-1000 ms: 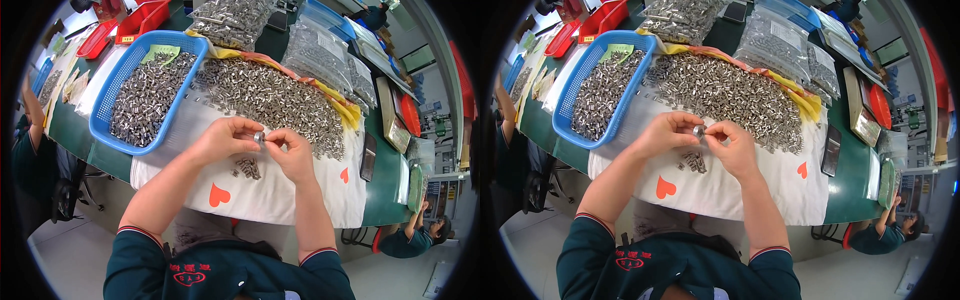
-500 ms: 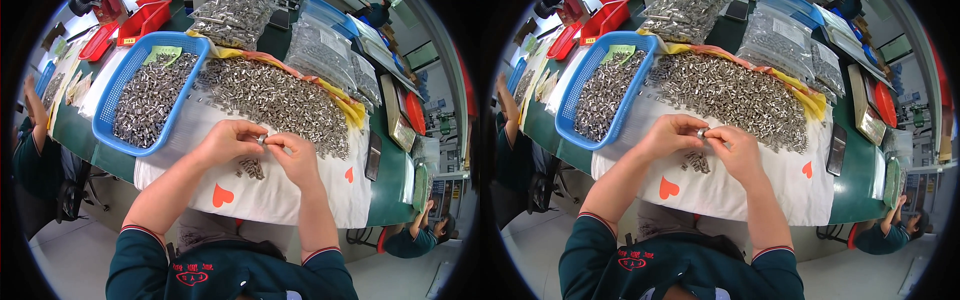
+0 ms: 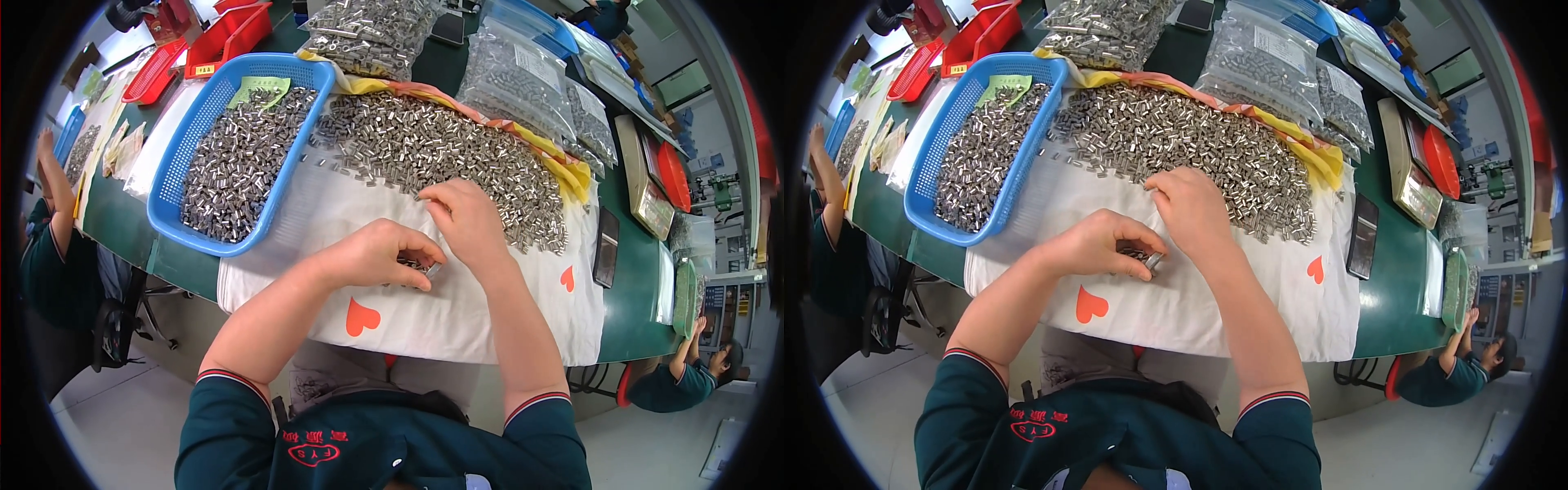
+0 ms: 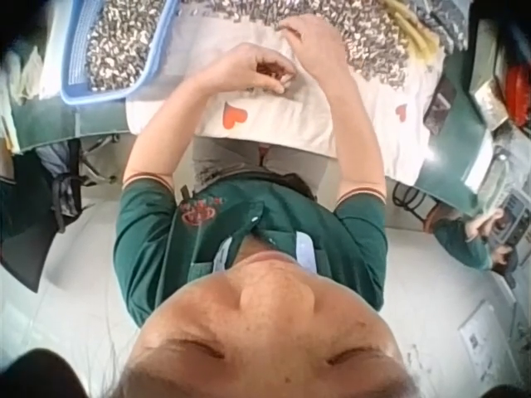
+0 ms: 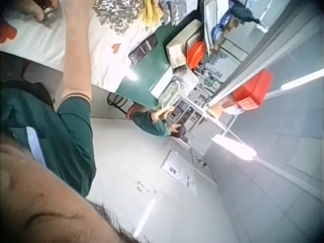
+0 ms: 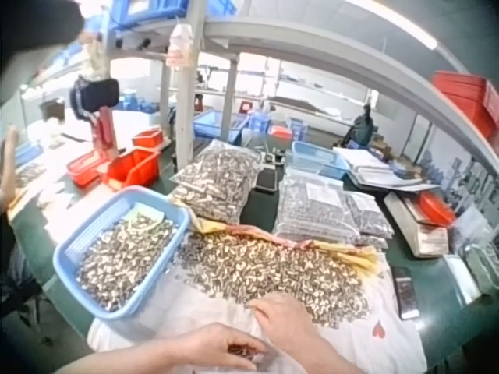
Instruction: Sorting and inspecting small metal hardware components on a workbench in a manufacturing environment.
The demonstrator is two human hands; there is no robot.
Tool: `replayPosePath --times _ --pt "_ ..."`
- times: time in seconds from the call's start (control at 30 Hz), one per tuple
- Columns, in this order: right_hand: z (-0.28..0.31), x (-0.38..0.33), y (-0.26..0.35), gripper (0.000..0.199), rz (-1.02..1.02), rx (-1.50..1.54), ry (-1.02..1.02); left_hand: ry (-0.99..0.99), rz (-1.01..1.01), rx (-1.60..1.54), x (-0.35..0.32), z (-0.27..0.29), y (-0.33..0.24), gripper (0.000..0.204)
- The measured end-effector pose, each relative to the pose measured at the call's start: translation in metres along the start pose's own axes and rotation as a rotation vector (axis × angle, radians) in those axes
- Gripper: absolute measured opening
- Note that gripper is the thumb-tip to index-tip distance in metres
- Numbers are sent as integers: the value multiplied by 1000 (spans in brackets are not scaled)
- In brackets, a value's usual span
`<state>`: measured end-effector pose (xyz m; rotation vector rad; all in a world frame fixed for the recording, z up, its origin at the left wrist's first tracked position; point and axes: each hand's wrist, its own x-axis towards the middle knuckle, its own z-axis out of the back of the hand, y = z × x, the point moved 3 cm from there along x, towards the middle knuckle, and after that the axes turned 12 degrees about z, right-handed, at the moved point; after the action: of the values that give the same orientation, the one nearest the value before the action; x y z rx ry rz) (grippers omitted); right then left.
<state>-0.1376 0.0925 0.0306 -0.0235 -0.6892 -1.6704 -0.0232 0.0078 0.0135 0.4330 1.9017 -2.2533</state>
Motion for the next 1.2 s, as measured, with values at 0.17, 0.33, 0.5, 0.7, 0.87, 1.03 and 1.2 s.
replayPosePath --times 0.17,0.33,0.5,0.7,0.87,1.03,1.2 --pt "-16 10 0 6 139 -228 12 -6 -57 -29 2 4 8 37" --pt "-17 5 -1 5 108 -301 36 -30 -50 -125 1 8 6 34" --pt "-8 -1 3 4 -32 -122 -71 12 -5 -180 0 10 9 34" --pt "7 -33 -8 7 -387 638 -191 -142 4 -439 12 15 14 34" --pt "11 -26 11 9 -252 591 -143 -143 18 -552 12 17 13 36" --pt "10 -28 14 9 -191 444 -140 -178 20 -484 13 16 15 35" --pt "13 -27 24 7 -40 131 -130 -242 58 -353 13 15 14 34"
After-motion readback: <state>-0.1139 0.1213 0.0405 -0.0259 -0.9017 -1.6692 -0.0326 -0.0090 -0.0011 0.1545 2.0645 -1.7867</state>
